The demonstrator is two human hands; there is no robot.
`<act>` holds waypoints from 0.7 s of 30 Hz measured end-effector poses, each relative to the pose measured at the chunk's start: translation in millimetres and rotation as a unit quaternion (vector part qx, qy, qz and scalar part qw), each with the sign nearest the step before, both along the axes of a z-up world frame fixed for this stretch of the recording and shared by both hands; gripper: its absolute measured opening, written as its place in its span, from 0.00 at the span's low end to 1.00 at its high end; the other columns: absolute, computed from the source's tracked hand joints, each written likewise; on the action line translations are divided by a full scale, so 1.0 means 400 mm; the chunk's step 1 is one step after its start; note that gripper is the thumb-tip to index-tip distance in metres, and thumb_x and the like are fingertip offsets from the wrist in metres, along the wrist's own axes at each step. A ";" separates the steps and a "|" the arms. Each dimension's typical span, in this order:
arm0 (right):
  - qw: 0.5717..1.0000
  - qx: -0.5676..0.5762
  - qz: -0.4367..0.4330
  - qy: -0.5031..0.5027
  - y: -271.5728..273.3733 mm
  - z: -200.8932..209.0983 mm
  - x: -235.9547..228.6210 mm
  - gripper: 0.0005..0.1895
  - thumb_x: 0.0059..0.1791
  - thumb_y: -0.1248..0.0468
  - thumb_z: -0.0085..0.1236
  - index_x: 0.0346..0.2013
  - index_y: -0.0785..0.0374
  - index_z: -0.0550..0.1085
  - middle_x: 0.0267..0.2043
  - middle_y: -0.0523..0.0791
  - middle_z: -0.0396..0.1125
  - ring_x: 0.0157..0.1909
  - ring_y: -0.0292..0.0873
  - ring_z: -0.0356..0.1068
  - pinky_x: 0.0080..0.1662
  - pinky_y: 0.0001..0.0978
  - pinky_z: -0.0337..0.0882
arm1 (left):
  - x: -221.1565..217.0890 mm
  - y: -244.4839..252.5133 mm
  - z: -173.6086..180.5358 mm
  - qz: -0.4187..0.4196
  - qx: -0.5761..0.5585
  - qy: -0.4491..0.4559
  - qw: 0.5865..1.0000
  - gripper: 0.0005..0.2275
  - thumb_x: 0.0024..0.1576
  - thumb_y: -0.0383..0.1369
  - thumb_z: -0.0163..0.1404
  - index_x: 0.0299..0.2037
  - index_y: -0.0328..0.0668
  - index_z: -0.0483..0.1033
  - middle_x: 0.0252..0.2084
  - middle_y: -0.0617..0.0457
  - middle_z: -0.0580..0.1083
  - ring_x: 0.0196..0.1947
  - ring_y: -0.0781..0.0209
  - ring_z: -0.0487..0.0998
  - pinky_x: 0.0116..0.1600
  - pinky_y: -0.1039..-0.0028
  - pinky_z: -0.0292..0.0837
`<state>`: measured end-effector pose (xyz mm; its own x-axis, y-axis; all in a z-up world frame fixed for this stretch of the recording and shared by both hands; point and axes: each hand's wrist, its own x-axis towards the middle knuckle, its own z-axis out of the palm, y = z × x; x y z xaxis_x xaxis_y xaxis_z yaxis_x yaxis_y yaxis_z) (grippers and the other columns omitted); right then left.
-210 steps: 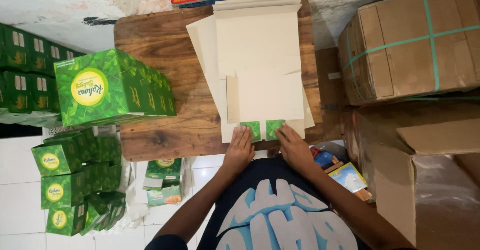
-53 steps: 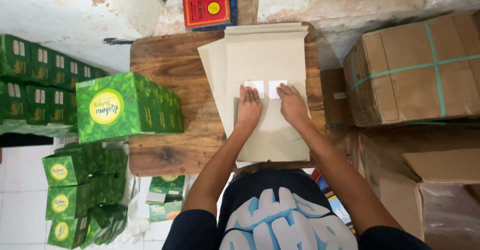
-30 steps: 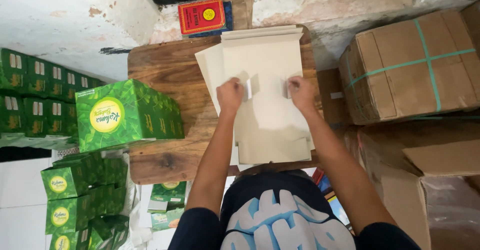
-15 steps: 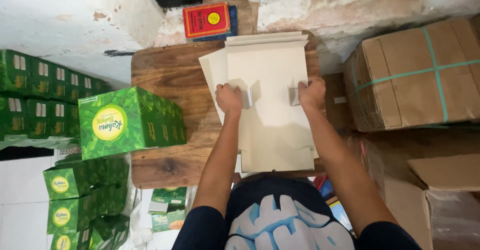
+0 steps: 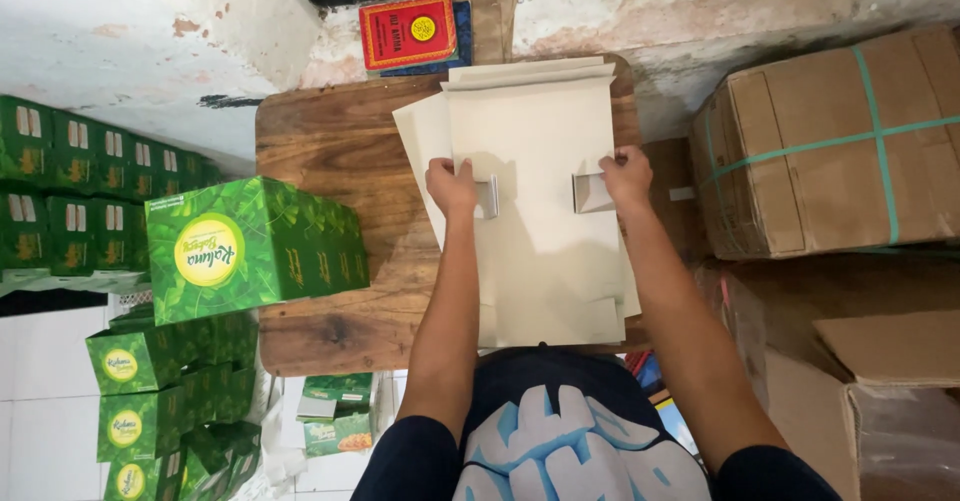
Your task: The person folds and assembles cardboard cake boxes from flat sheets on a wooden table.
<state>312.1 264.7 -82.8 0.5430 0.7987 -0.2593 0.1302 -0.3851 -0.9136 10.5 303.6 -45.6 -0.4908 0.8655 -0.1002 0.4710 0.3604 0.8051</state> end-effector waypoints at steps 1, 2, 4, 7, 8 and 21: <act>1.000 0.000 -0.001 0.001 -0.003 0.044 -0.009 0.11 0.45 0.67 0.64 0.40 0.68 0.77 0.36 0.48 0.75 0.32 0.39 0.75 0.36 0.33 0.76 | -0.003 0.006 -0.001 -0.001 0.000 0.001 1.000 0.14 0.52 0.34 0.63 0.39 0.33 0.73 0.40 0.42 0.73 0.39 0.46 0.75 0.46 0.60 0.72; 0.999 -0.024 0.014 -0.023 -0.006 0.088 -0.018 0.11 0.48 0.64 0.66 0.38 0.70 0.77 0.34 0.49 0.74 0.29 0.40 0.72 0.34 0.34 0.73 | -0.005 0.012 -0.002 -0.002 0.005 -0.041 0.999 0.14 0.53 0.34 0.63 0.38 0.33 0.72 0.37 0.44 0.74 0.36 0.48 0.76 0.44 0.61 0.73; 0.997 -0.049 0.028 -0.046 -0.001 0.118 -0.020 0.13 0.50 0.62 0.68 0.36 0.71 0.77 0.32 0.51 0.73 0.26 0.41 0.70 0.32 0.34 0.69 | -0.012 0.023 -0.009 -0.003 0.009 -0.082 0.997 0.14 0.54 0.34 0.62 0.36 0.33 0.71 0.34 0.45 0.75 0.32 0.50 0.76 0.42 0.63 0.74; 0.999 -0.023 0.028 -0.026 0.011 0.122 -0.012 0.16 0.49 0.64 0.71 0.31 0.75 0.74 0.33 0.51 0.70 0.31 0.38 0.67 0.32 0.35 0.75 | -0.018 0.031 0.007 -0.003 -0.015 -0.156 0.988 0.14 0.55 0.33 0.62 0.38 0.29 0.73 0.33 0.45 0.76 0.31 0.55 0.74 0.38 0.65 0.75; 0.997 -0.059 0.042 -0.041 0.013 0.153 -0.020 0.12 0.48 0.65 0.69 0.33 0.72 0.75 0.34 0.49 0.72 0.32 0.40 0.70 0.34 0.35 0.74 | -0.017 0.031 0.037 0.000 -0.063 -0.195 0.979 0.13 0.54 0.33 0.61 0.42 0.34 0.73 0.35 0.47 0.77 0.30 0.58 0.76 0.35 0.66 0.77; 0.999 0.031 0.022 -0.010 0.028 0.071 -0.023 0.13 0.46 0.69 0.67 0.42 0.69 0.74 0.41 0.48 0.74 0.42 0.42 0.73 0.45 0.35 0.73 | -0.013 0.017 0.049 -0.125 0.053 0.030 0.990 0.12 0.52 0.32 0.60 0.40 0.29 0.78 0.41 0.39 0.73 0.47 0.40 0.72 0.52 0.58 0.69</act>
